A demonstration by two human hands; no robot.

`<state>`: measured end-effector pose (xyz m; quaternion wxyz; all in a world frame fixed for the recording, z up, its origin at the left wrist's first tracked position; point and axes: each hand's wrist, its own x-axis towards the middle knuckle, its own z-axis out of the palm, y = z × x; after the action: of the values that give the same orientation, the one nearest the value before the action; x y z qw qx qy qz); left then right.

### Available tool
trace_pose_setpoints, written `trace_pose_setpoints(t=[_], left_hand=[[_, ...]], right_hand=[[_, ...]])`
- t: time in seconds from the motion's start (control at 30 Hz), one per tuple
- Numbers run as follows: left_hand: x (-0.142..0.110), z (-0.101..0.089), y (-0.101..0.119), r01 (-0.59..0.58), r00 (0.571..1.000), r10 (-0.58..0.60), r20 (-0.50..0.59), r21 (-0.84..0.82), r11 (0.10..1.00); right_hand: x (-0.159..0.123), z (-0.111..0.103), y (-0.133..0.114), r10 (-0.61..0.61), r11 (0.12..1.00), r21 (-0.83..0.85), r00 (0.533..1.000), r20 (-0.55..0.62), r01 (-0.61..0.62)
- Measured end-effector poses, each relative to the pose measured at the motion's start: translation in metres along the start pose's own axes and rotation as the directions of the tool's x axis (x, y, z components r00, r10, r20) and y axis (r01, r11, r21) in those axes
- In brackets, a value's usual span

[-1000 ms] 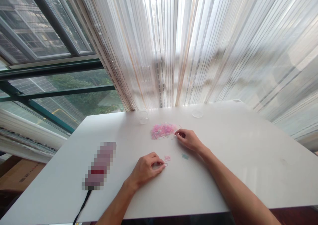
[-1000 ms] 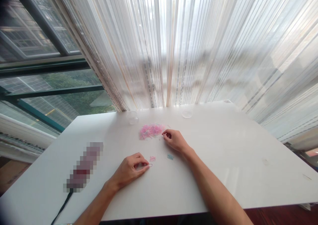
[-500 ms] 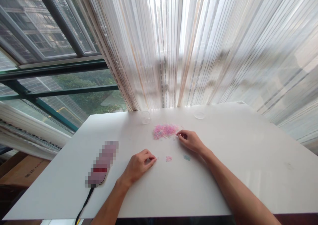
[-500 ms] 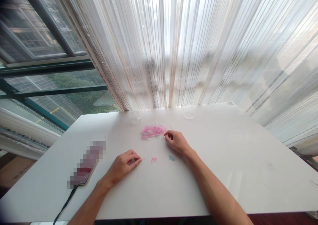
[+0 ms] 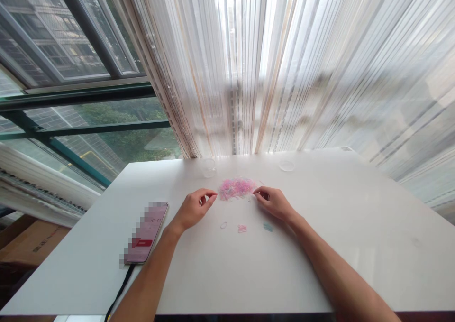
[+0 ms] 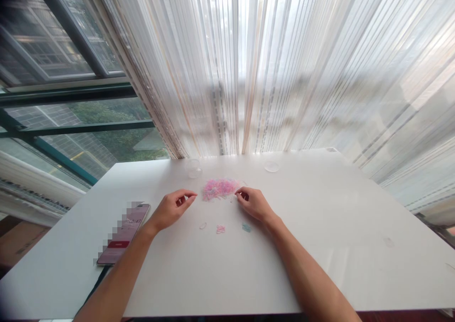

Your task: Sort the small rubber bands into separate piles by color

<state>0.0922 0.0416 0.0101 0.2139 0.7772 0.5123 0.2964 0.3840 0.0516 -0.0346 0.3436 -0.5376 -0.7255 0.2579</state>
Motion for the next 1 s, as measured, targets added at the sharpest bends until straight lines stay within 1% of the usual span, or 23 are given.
trace_pose_setpoints(t=[0.1,0.17,0.2,0.27,0.33,0.37,0.43,0.53,0.7,0.83,0.93,1.0], left_hand=[[0.02,0.004,0.002,0.009,1.0,-0.009,0.025,0.024,1.0],[0.022,0.009,0.005,-0.001,0.994,-0.002,0.108,0.021,1.0],[0.019,0.011,0.006,-0.009,0.985,0.007,0.173,0.012,1.0],[0.009,0.013,0.009,-0.018,0.947,0.015,0.321,0.007,1.0],[-0.003,0.014,0.01,-0.04,0.91,0.026,0.413,0.026,0.999],[-0.008,0.014,0.011,-0.051,0.902,0.03,0.432,0.036,0.998],[-0.016,0.014,0.012,-0.065,0.894,0.039,0.445,0.043,0.997],[-0.021,0.012,0.013,-0.064,0.895,0.042,0.444,0.034,0.997],[-0.023,0.009,0.011,-0.025,0.892,0.015,0.452,0.016,1.0],[-0.026,0.007,0.01,0.006,0.901,-0.001,0.435,-0.011,1.0],[-0.022,0.005,0.009,0.018,0.912,-0.01,0.41,-0.016,1.0],[-0.013,0.004,0.008,-0.002,0.929,-0.001,0.371,0.01,1.0]], right_hand=[[0.0,0.0,0.0,-0.001,1.0,0.0,1.0,-0.015,0.001],[0.0,0.0,0.001,-0.001,1.0,-0.002,1.0,-0.022,0.001],[0.001,0.0,0.001,-0.001,1.0,-0.002,1.0,-0.023,0.001],[0.001,-0.001,0.002,0.003,1.0,-0.001,1.0,-0.022,-0.003],[0.001,-0.001,0.002,0.009,1.0,0.004,1.0,-0.019,-0.009],[0.001,0.0,0.002,0.013,1.0,0.006,1.0,-0.019,-0.013],[0.001,0.0,0.002,0.022,1.0,0.008,1.0,-0.022,-0.022],[0.001,0.0,0.001,0.033,0.999,0.008,0.999,-0.023,-0.033],[0.001,0.0,0.001,0.032,0.999,0.01,0.999,-0.025,-0.032],[0.001,0.0,0.0,0.023,1.0,0.008,0.999,-0.032,-0.022],[0.001,0.0,0.0,0.019,1.0,0.006,0.999,-0.036,-0.018],[0.001,0.0,0.0,0.018,1.0,0.008,0.999,-0.038,-0.018]])
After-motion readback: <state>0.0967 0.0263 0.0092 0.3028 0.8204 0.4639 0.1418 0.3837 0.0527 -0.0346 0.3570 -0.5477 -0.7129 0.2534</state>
